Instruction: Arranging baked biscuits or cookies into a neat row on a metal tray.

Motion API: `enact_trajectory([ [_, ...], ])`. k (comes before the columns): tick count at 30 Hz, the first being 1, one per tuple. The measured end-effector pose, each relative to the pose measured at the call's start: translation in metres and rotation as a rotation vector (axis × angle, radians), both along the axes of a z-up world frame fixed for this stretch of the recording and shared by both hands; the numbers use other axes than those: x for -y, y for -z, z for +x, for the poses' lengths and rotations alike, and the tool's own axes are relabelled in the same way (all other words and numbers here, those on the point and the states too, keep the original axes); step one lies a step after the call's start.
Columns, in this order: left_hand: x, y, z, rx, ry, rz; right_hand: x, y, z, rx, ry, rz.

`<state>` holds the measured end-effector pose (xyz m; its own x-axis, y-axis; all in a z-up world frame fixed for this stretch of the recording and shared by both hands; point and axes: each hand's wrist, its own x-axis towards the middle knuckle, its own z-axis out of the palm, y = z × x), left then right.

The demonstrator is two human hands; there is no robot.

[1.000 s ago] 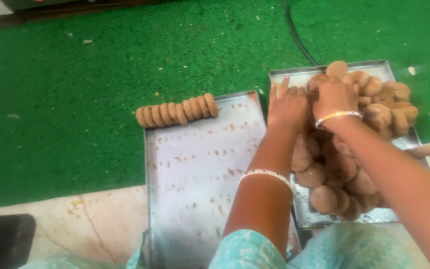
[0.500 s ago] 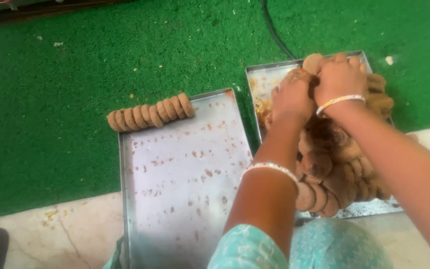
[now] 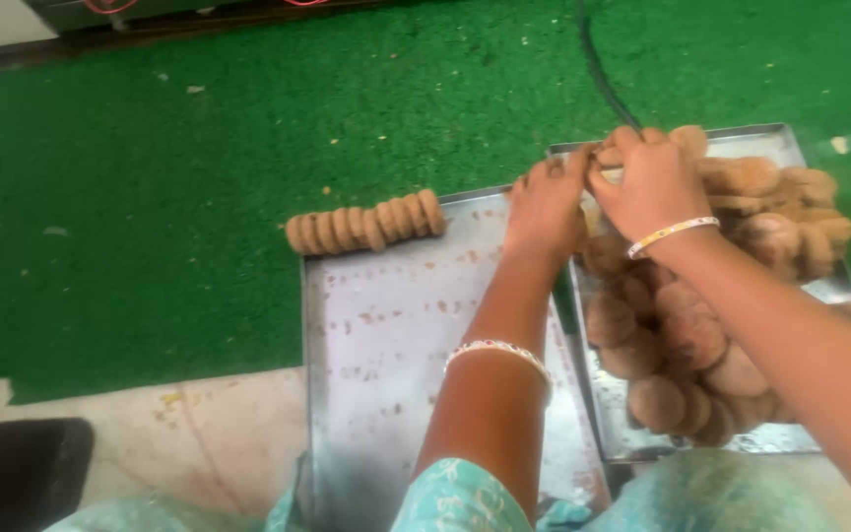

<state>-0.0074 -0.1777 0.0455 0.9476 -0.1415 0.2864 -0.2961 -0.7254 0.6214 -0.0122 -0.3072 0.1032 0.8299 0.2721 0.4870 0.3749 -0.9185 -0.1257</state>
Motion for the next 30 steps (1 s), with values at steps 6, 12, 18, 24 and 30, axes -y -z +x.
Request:
enact_trajectory([
  [6, -0.071, -0.011, -0.012, -0.007, -0.061, 0.087, -0.067, 0.01, -0.006, -0.238, 0.013, 0.189],
  [12, -0.109, 0.023, -0.003, 0.119, -0.211, 0.221, -0.112, 0.04, -0.013, -0.433, 0.125, 0.272],
  [18, -0.141, 0.02, -0.009, 0.029, -0.098, 0.668, -0.13, 0.07, -0.006, -0.463, 0.116, 0.289],
  [24, -0.147, 0.03, -0.002, 0.044, -0.023, 0.646, -0.142, 0.091, -0.001, -0.41, 0.076, 0.193],
  [30, -0.157, 0.038, 0.01, -0.009, -0.243, 0.593, -0.159, 0.07, -0.005, -0.301, -0.094, 0.269],
])
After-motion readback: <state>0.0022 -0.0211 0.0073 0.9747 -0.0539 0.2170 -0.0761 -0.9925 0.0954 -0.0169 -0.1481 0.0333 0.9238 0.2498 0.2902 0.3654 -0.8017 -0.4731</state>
